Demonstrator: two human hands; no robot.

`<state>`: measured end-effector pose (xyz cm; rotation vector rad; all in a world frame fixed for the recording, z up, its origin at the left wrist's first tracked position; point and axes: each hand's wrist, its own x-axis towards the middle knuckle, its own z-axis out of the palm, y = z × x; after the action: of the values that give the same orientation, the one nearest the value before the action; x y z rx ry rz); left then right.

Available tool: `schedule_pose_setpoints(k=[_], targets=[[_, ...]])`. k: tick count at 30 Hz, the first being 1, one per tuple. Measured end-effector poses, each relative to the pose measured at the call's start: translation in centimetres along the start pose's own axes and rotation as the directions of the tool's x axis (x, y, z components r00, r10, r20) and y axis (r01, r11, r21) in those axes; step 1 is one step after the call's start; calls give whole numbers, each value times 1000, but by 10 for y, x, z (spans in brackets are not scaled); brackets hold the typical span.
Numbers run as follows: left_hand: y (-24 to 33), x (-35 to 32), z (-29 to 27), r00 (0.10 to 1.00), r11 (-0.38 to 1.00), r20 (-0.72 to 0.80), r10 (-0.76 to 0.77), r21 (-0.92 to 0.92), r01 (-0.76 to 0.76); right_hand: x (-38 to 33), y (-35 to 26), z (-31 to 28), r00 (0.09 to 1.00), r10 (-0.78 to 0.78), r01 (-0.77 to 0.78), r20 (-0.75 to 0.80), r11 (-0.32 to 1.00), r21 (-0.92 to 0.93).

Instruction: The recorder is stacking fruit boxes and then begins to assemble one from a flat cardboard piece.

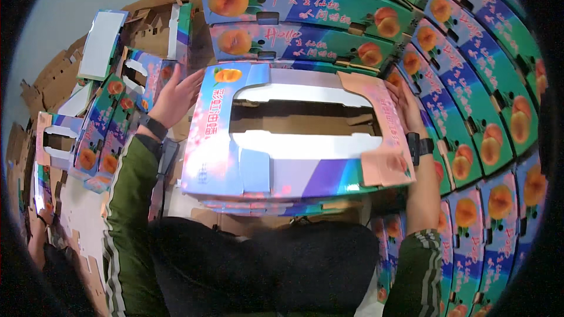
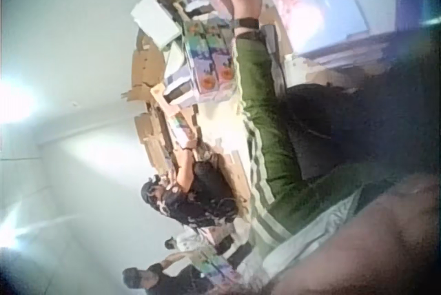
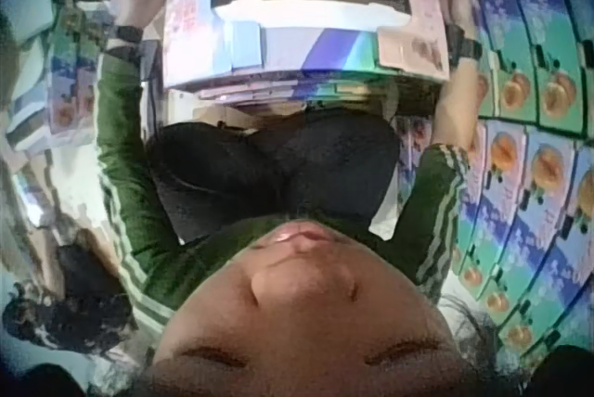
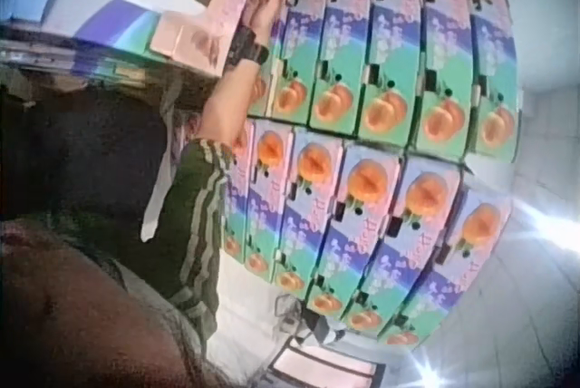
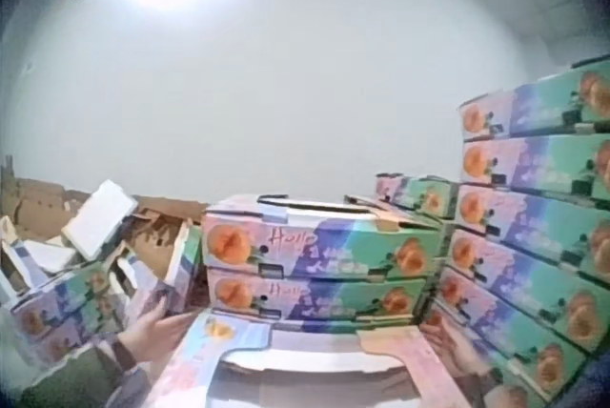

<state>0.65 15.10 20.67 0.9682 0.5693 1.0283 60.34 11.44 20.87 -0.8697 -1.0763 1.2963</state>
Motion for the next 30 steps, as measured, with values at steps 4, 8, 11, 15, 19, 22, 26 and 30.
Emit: schedule_pose_setpoints(k=[4,8,11,15,19,22,26,30], targets=[[6,23,1,983,975,75,-166,165,152,1,-9,72,986,-3,-12,-168,996,-86],[8,31,-7,980,986,106,-166,4,166,12,-2,56,999,16,-13,-52,998,59],[12,22,-18,893,984,434,-119,-69,165,12,8,49,996,68,-64,-57,996,66],[8,12,-4,913,976,382,-142,-97,192,-9,-8,59,993,115,-116,-18,993,-2],[7,6,24,982,977,68,-177,131,167,-9,-3,51,990,124,-125,-64,992,-6],[10,-4,17,983,974,44,-177,152,169,-12,-1,73,994,63,-72,-87,993,-96],[-5,-14,10,985,976,51,-166,151,157,-25,7,41,980,31,-61,-197,987,-149],[-16,-93,-22,955,816,-213,-208,500,289,-101,23,23,991,-19,8,-131,997,-82]])
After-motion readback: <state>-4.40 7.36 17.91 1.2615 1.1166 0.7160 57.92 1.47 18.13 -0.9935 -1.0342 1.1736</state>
